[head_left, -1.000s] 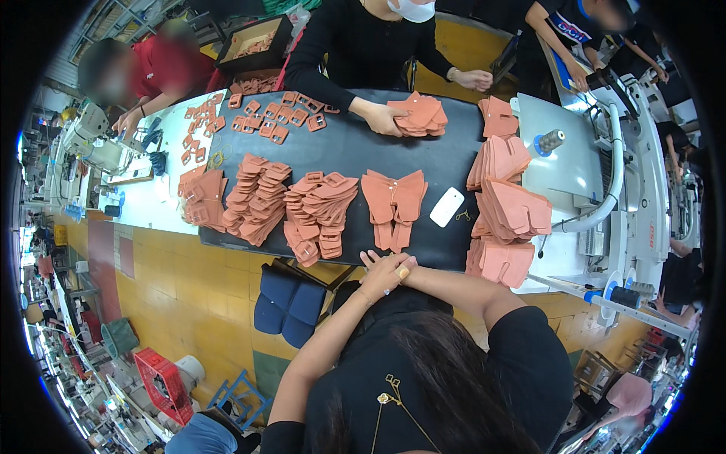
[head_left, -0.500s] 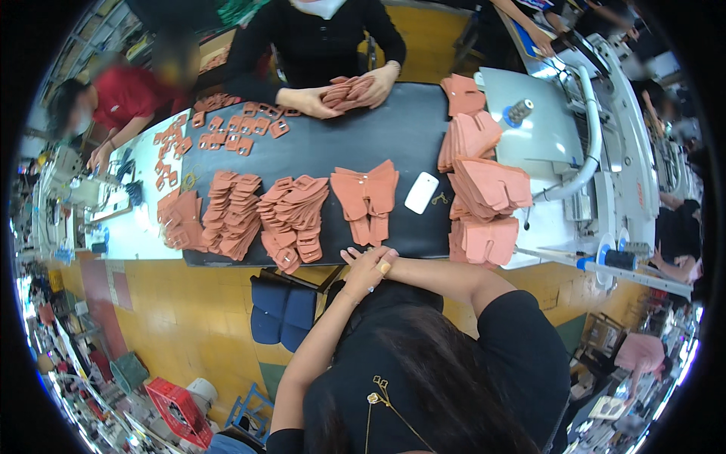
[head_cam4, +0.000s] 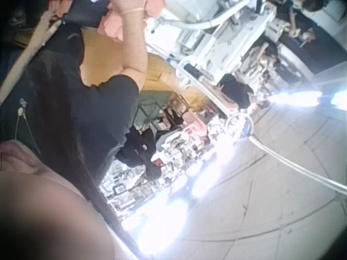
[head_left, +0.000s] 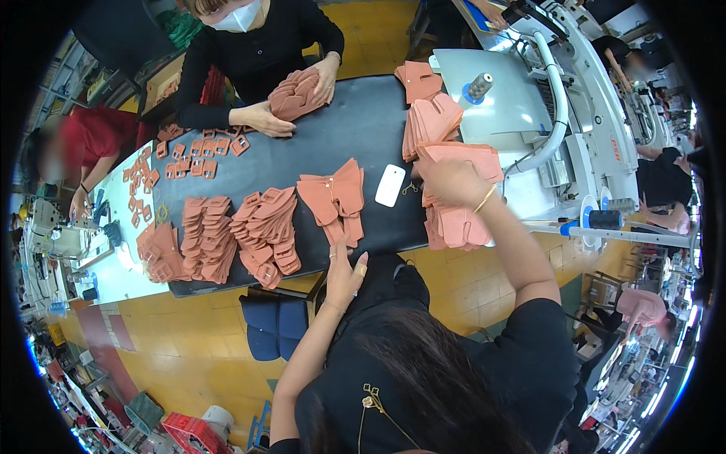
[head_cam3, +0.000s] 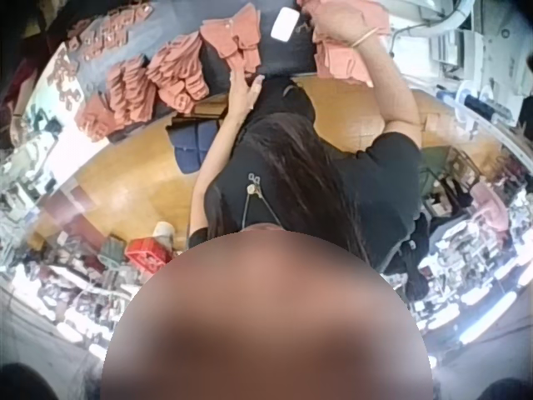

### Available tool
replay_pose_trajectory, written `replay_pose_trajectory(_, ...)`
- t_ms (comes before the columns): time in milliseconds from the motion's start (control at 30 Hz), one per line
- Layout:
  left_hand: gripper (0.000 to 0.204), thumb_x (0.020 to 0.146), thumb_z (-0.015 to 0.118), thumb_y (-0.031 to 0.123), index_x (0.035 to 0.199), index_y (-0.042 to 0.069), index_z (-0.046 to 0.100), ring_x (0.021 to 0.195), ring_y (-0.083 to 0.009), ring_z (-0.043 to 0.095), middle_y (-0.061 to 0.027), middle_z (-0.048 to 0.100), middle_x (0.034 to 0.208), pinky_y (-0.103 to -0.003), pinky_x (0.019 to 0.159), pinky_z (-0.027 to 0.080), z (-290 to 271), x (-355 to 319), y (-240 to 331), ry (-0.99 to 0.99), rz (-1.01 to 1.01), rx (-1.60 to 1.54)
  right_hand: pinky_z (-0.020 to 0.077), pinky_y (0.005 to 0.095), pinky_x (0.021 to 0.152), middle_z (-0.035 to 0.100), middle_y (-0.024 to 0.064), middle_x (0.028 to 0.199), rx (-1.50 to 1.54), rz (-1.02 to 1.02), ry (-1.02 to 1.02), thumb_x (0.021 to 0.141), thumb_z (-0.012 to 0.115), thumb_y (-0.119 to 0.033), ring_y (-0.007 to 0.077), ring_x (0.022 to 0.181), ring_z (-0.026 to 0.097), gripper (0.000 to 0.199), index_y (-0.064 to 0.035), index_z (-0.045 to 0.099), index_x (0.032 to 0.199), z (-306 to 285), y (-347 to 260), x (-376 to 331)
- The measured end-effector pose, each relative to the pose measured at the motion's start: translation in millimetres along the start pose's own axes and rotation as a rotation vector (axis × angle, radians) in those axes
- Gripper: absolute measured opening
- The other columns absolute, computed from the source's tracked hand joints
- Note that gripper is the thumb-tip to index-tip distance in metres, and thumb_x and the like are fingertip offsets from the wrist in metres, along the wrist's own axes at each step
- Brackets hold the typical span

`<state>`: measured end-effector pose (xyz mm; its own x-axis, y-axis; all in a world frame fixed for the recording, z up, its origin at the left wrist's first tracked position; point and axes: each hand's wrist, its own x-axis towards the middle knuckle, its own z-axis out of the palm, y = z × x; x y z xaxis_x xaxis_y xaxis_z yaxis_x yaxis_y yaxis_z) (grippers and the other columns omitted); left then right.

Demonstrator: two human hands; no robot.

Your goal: The person picks up individual pink fabric pieces from a large pile on a table, aligns them, and stacks them into a neat pile. They then gather the stacked pieces and walk to another table to place them down.

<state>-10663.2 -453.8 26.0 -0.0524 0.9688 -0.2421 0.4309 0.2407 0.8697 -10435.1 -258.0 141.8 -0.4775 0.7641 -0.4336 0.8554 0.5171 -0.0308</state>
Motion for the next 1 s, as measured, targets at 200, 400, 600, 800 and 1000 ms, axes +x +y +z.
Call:
replay_pose_trajectory(200, 0.062, 0.088, 0.064, 0.018, 0.142, 0.006, 0.035, 0.097, -0.0282, 0.060, -0.0187, 0.047, 0.121, -0.040, 0.082, 0.050, -2.5, 0.4, 3.7, -0.038, -0.027, -0.024, 0.0525, 0.0351, 0.062, 0.068, 0.0094, 0.078, 0.081, 0.125, -0.390, 0.083, 0.060, -0.026, 0.0229, 0.068, 0.065, 0.028, -0.0134, 0.071, 0.106, -85.1, 95.8, -6.5)
replay_pose_trajectory(400, 0.064, 0.088, 0.064, 0.020, 0.143, 0.006, 0.033, 0.094, -0.0282, 0.063, -0.0185, 0.047, 0.123, -0.041, 0.078, 0.052, 3.5, 2.4, -1.9, -0.096, -0.023, 0.049, 0.0504, 0.0310, 0.057, 0.068, 0.0060, 0.076, 0.199, 0.361, -0.163, 0.080, 0.065, -0.032, 0.0175, 0.063, 0.061, 0.058, -0.0189, 0.053, 0.135, -103.4, 107.0, 12.6)
replay_pose_trajectory(600, 0.067, 0.088, 0.063, 0.021, 0.144, 0.007, 0.030, 0.094, -0.0300, 0.064, -0.0195, 0.046, 0.126, -0.041, 0.081, 0.051, 1.3, -0.7, -6.4, -0.117, -0.053, 0.061, 0.0523, 0.0319, 0.060, 0.070, 0.0060, 0.078, 0.255, 0.093, -0.756, 0.079, 0.069, -0.042, 0.0145, 0.068, 0.061, 0.046, -0.0147, 0.066, 0.116, -102.5, 88.5, 25.2)
replay_pose_trajectory(800, 0.066, 0.088, 0.063, 0.020, 0.144, 0.009, 0.030, 0.096, -0.0327, 0.064, -0.0228, 0.046, 0.127, -0.042, 0.084, 0.051, 5.9, 3.4, -6.9, -0.199, -0.050, 0.102, 0.0545, 0.0341, 0.064, 0.071, 0.0105, 0.081, -0.251, 0.230, -0.297, 0.078, 0.070, -0.036, 0.0196, 0.077, 0.067, 0.056, -0.0164, 0.057, 0.128, -102.0, 82.4, 15.2)
replay_pose_trajectory(1000, 0.064, 0.088, 0.062, 0.020, 0.143, 0.010, 0.031, 0.095, -0.0346, 0.064, -0.0245, 0.048, 0.126, -0.043, 0.084, 0.050, 1.5, 1.0, -4.5, -0.186, -0.066, 0.078, 0.0529, 0.0343, 0.066, 0.073, 0.0068, 0.080, -0.054, 0.005, -0.678, 0.081, 0.065, -0.032, 0.0190, 0.072, 0.068, 0.044, -0.0143, 0.062, 0.121, -110.4, 65.6, 30.4)
